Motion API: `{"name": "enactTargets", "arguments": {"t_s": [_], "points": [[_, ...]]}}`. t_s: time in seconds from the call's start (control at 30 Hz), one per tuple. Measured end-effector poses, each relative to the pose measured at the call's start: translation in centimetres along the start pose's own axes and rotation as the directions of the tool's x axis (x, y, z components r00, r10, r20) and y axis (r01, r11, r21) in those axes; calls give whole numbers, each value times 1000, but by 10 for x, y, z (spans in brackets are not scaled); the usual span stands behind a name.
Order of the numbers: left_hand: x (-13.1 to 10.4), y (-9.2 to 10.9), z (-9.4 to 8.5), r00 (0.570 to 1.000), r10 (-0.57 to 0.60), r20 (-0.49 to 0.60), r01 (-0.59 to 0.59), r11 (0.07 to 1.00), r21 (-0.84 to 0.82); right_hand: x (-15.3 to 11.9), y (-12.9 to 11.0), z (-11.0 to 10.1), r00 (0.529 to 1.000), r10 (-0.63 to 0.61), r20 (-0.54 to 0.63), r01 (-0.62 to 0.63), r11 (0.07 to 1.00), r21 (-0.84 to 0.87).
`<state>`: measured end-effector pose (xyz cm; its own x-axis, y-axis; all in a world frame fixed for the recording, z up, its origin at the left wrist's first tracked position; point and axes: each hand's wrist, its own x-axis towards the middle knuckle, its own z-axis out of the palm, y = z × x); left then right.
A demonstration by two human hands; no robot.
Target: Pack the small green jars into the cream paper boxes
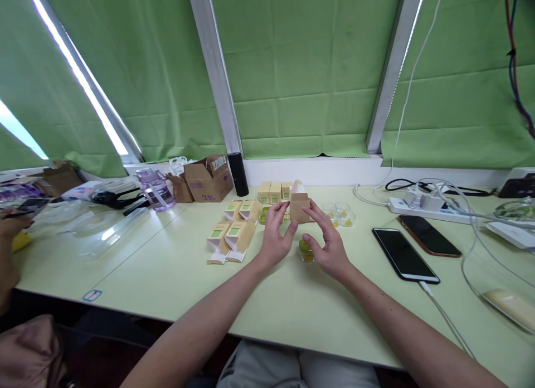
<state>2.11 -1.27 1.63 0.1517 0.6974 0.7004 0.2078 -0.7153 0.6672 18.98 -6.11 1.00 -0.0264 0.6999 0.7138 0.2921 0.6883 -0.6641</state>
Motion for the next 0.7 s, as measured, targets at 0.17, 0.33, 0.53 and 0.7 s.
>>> {"name": "enactTargets", "arguments": {"t_s": [0.17,0.33,0.53,0.7], "points": [[3,-4,-3,995,-95,-5,95,995,17,-1,-4,0,990,-105,94,108,994,-27],[5,-4,-3,977,-202,-71,199,978,-57,-4,3,1,981,-154,121,165,983,-83],[11,-14,-5,924,-369,-100,339,911,-235,-2,8,-2,990,-129,58,140,953,-270],[15,-26,-10,875,-483,-37,458,849,-265,6,5,-13,963,37,268,109,854,-509]]}}
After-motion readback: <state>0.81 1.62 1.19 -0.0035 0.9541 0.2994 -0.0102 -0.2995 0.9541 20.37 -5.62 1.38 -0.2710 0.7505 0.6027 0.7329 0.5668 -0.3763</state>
